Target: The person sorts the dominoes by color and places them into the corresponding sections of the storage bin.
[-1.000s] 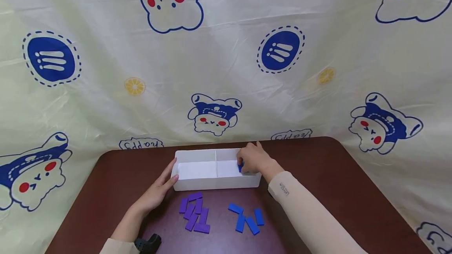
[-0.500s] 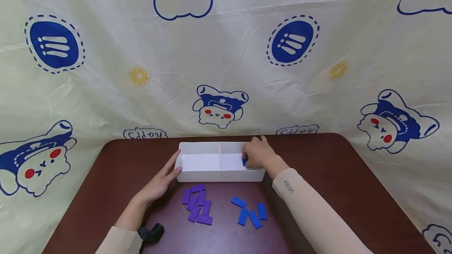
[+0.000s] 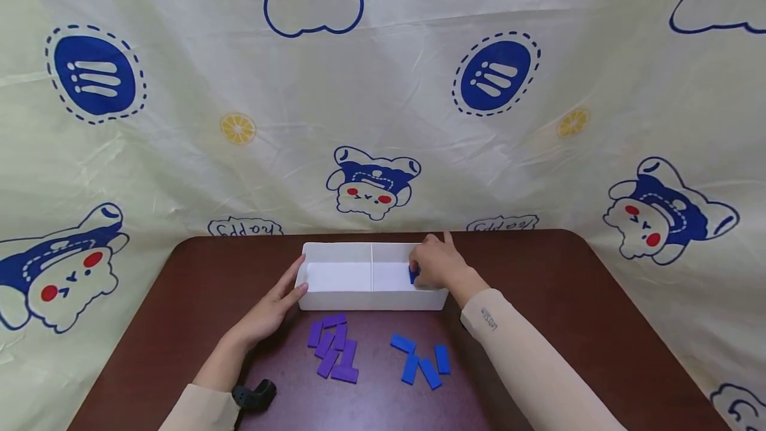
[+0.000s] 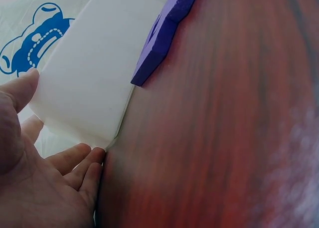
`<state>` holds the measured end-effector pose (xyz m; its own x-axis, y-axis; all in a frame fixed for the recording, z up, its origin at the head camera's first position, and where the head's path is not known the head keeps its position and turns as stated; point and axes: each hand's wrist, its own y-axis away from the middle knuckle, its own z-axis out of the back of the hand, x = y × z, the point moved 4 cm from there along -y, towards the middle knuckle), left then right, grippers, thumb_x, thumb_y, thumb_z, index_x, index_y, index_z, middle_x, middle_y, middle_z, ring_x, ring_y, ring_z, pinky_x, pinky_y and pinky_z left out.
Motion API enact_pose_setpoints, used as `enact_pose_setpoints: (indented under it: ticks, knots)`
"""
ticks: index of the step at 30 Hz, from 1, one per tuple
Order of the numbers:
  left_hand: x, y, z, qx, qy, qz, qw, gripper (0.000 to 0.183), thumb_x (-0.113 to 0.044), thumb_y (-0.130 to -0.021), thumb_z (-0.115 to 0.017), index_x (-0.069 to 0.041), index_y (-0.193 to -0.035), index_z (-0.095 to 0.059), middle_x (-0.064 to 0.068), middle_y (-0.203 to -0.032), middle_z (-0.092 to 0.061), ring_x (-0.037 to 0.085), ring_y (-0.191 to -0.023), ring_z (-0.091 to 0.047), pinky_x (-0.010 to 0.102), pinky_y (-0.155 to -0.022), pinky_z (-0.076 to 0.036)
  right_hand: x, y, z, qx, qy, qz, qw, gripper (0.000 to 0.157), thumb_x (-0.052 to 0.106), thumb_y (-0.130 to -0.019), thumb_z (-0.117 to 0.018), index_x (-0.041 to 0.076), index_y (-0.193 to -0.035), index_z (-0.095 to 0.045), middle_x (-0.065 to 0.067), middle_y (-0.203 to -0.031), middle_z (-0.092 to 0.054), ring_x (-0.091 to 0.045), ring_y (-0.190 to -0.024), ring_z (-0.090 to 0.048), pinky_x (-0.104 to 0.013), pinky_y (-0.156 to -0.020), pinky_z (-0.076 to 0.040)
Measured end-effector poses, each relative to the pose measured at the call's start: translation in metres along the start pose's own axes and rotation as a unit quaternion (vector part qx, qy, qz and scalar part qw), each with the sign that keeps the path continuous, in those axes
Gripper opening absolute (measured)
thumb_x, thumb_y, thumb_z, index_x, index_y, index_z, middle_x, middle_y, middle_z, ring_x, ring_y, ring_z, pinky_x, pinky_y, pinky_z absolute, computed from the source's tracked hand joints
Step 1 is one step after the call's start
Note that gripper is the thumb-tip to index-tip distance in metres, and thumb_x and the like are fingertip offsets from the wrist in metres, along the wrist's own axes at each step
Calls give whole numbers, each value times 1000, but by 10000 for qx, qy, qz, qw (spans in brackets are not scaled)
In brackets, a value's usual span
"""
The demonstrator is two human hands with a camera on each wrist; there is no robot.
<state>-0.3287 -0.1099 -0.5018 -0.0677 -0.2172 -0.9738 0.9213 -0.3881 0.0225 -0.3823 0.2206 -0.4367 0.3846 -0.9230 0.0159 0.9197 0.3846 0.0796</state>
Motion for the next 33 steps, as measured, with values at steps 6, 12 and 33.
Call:
enact_pose_setpoints:
  ticks: [6,12,33]
  knots:
    - [-1,-2,0,40,72,-106,9999,69,-37,-110,-50,-33,-168,-11,5,-176,-7,31,-161,-6,59,-128,-13,-1,0,1,-83,-51,-73,9999,17,29,-80,-89,23,-93,-81,2,-116,-77,-35,-135,-50,-79,-118,-9]
    - [-2,-3,1,22,71,-144,9999,69,-37,-110,-50,-33,-168,-11,5,-176,-7,31,-161,-6,58,-128,-13,-1,3,12,-306,-46,-1,9995,18,22,-81,-88,22,-98,-82,1,-118,-76,-36,-134,-52,-79,-117,-9]
    - [0,-2,1,10,-137,-30,9999,70,-38,-110,-50,-37,-167,-10,6,-176,-7,31,-161,-6,58,-128,-15,54,72,40,-299,-315,1638,9855,27,14,-85,-85,20,-110,-79,4,-109,-76,-16,-99,-69,-41,-87,-59]
